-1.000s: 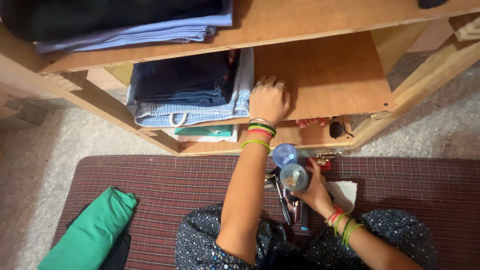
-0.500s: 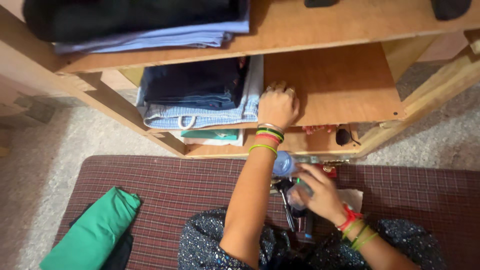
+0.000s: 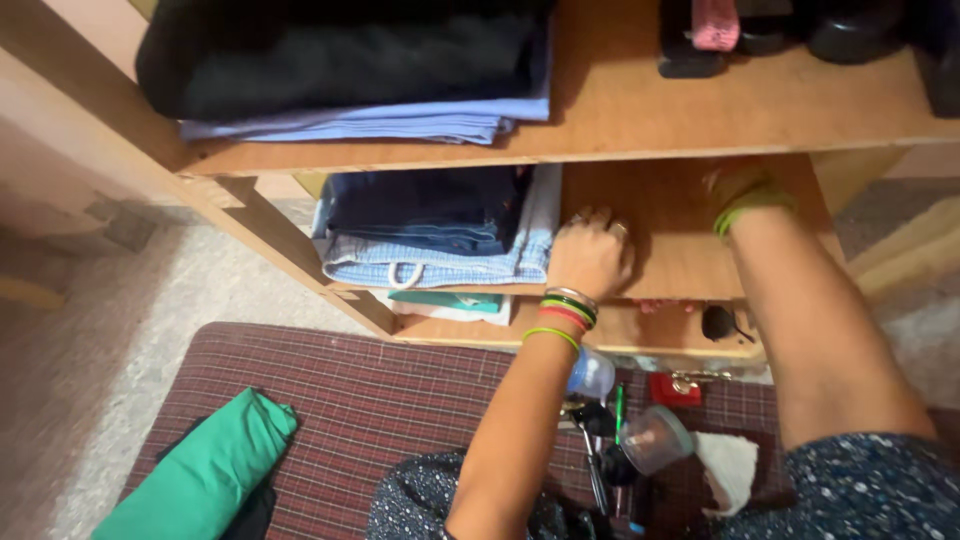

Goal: The person wipes a remote control with a cloth, then wipes the shelf surface. They fold and place clothes on the shelf, remove decorative items and containers, and continue wiping the shelf.

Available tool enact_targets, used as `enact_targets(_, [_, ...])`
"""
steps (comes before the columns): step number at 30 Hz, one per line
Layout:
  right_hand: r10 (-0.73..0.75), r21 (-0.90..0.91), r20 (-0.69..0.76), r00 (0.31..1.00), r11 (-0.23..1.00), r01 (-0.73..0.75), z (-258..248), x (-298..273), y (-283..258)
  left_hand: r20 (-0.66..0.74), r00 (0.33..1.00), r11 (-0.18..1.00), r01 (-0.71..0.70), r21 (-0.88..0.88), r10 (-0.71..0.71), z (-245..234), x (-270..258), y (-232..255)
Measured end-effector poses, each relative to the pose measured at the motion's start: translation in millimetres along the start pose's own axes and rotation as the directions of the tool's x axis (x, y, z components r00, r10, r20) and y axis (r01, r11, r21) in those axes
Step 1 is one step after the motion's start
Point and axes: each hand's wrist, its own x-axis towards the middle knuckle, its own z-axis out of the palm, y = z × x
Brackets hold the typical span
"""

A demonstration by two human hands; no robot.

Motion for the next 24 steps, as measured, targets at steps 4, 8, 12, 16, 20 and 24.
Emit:
enact_targets(4, [0.033, -0.05, -0.022, 0.999, 0.998, -0.034, 31.1, 51.9, 24.5, -0.007, 1.0, 1.0, 0.007, 0.009, -0.007, -2.6, 0.0, 2.0])
enact_targets(8, [0.056, -0.073, -0.024, 0.998, 0.996, -0.058, 39.0, 66.8, 33.8, -0.019, 1.0, 1.0, 0.005, 0.009, -0.005, -6.3, -0.4, 2.2])
enact_targets(12, [0.059, -0.101, -0.02, 0.998, 0.993, -0.06, 13.2, 52.8, 42.5, -0.015, 1.0, 1.0, 0.024, -0.002, -0.024, -5.8, -0.9, 4.9])
enact_targets(16, [-0.001, -0.087, -0.013, 1.0, 0.996, -0.001, -17.6, 33.1, 27.3, -0.002, 1.0, 1.0, 0.03, -0.007, -0.03, -5.6, 0.0, 2.8])
enact_targets(20, [-0.092, -0.002, 0.008, 0.996, 0.996, 0.092, -63.8, 1.4, -4.9, 0.004, 0.999, 0.999, 0.033, -0.004, -0.033, -3.5, -0.2, 3.0])
enact_targets(24, [-0.213, 0.201, 0.068, 0.975, 0.96, 0.196, -129.2, -49.4, -40.5, 0.002, 1.0, 1.0, 0.03, 0.002, -0.03, -2.3, 0.4, 0.8])
